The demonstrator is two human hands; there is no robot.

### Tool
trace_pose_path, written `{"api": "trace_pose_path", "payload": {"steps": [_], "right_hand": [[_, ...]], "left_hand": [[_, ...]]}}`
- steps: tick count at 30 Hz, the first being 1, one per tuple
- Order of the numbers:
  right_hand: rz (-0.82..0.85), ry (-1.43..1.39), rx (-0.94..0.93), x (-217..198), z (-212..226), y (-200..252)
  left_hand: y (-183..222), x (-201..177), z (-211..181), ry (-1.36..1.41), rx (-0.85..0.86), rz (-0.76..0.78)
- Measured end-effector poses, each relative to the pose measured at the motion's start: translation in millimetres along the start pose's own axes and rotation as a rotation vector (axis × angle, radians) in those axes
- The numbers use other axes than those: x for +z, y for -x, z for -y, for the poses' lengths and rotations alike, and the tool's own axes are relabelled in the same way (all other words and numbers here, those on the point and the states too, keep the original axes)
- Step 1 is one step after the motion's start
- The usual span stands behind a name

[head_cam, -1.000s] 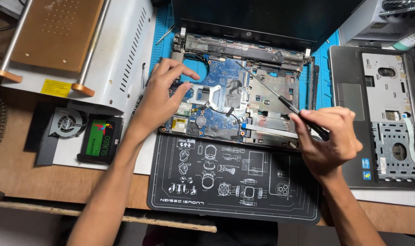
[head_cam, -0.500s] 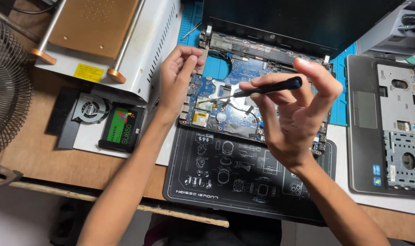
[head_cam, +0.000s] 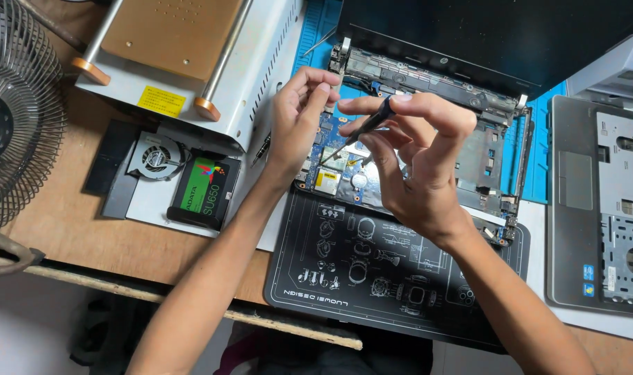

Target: The person is performing internal repairs on a laptop, specifically connecting multiple ribbon cables to the motherboard and using a screwdriver to assist with component placement.

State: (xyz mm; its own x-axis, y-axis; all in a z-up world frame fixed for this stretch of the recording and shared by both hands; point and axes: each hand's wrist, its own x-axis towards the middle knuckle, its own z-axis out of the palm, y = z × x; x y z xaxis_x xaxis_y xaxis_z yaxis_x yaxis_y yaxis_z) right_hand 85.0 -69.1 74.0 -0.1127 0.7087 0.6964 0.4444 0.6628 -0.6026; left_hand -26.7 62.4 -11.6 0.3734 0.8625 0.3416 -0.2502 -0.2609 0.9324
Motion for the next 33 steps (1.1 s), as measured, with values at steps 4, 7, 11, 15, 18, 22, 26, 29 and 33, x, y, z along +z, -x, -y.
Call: {"api": "trace_pose_path", "payload": {"steps": [4,7,11,15,18,22,26,29,33], "right_hand": [[0.025,-0.041,0.016,2.3,-0.2,-4.0],[-0.021,0.020,-0.045,3.2,-12.6,-0.5],[-0.057,0.035,-0.079,4.4,-6.9,-10.4],[-0.120,0.097,-0.083,5.0,-13.2,-5.0],[-0.051,0.080,-0.106,0.4,-10.4,-10.0],[-0.045,-0.038,-0.010,0.4,-3.7,-12.5],[-0.043,0.025,0.007,-7.6,3.0,-18.4],[-0.060,0.019,-0.009,-11.6,-11.8,-10.4],[-0.031,-0.093,-0.010,-12.4,-4.9,-17.6]], "left_hand": [[0.3,-0.1,-5.5,0.038,-0.023,0.010],[0.6,-0.2,-3.9,0.015,-0.037,0.003],[0.7,-0.5,-6.5,0.013,0.022,0.013],[-0.7,-1.1,-0.2,0.028,-0.027,-0.001],[2.7,-2.0,-10.7,0.004,-0.050,0.010],[0.1,-0.8,-6.5,-0.012,-0.055,-0.007],[-1.2,-0.1,-8.6,-0.016,-0.038,-0.008],[-1.6,0.4,-8.6,-0.009,-0.040,-0.009],[-3.3,0.8,-7.2,-0.025,-0.044,-0.007]]}}
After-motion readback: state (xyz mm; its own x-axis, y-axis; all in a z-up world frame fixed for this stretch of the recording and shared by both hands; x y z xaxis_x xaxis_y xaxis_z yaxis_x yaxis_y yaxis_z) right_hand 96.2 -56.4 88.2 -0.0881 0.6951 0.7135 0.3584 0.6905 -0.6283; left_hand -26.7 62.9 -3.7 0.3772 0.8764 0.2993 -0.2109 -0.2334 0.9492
